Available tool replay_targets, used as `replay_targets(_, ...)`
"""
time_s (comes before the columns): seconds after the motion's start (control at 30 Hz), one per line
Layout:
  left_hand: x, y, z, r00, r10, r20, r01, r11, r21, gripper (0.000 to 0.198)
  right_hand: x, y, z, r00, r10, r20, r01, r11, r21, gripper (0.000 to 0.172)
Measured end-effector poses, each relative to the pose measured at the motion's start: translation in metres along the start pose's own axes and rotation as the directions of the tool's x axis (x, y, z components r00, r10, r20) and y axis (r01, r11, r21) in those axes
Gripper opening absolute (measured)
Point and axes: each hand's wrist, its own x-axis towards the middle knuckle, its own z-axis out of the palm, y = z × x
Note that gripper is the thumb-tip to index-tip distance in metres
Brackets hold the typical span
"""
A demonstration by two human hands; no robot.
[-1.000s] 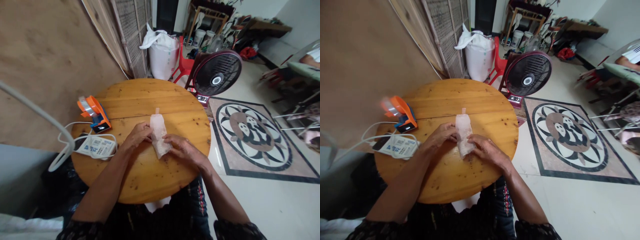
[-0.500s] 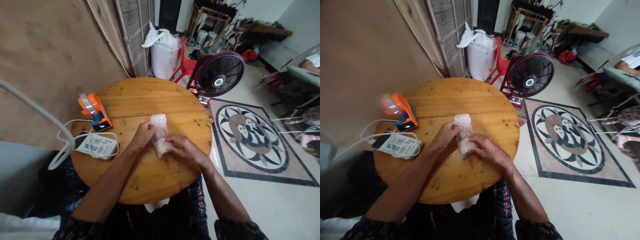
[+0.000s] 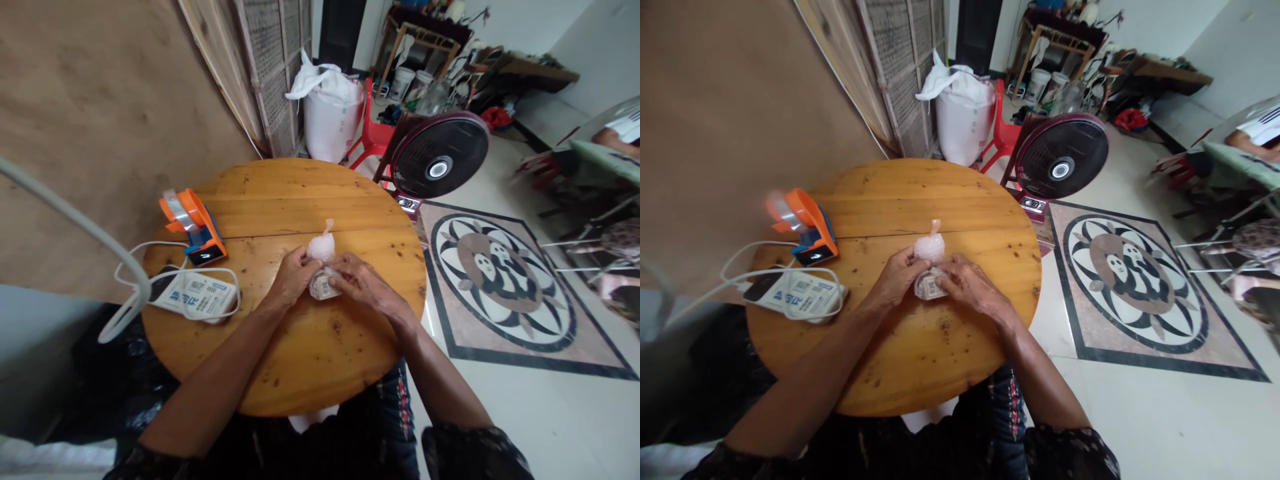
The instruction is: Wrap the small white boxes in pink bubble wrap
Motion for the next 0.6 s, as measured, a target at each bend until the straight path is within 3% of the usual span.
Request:
replay_targets(0.13, 0.001, -0.006, 0.002, 0.999, 0.009, -0.047, -0.01, 1.0, -0.01, 0.029, 0.002, 0.001, 0.015, 0.987, 0.068, -0.148, -0.057, 0.995, 0.076, 0.029)
replay_targets(0.23, 0.003, -0.01, 0.002, 0.997, 0.023, -0.073, -0.021, 0.999, 0.026, 0.027, -0.001, 0.0, 0.023, 0.964, 0.115, -0.241, -0.097, 0.992, 0.085, 0.022)
replay_targets(0.47, 0.003, -0.005, 0.0, 1.0, 0.005, -0.023, -0.005, 1.0, 0.004, 0.028, -0.002, 0.001, 0.025, 0.968, 0.031, -0.249, -0.033, 0.999, -0.004, 0.021)
replay_targets(0.6, 0.004, 0.002, -0.013, 0.994, 0.081, -0.079, -0.062, 0.973, 0.223, 0.027, 0.001, 0.001, 0.025, 0.967, 0.076, -0.244, -0.085, 0.996, -0.026, 0.019)
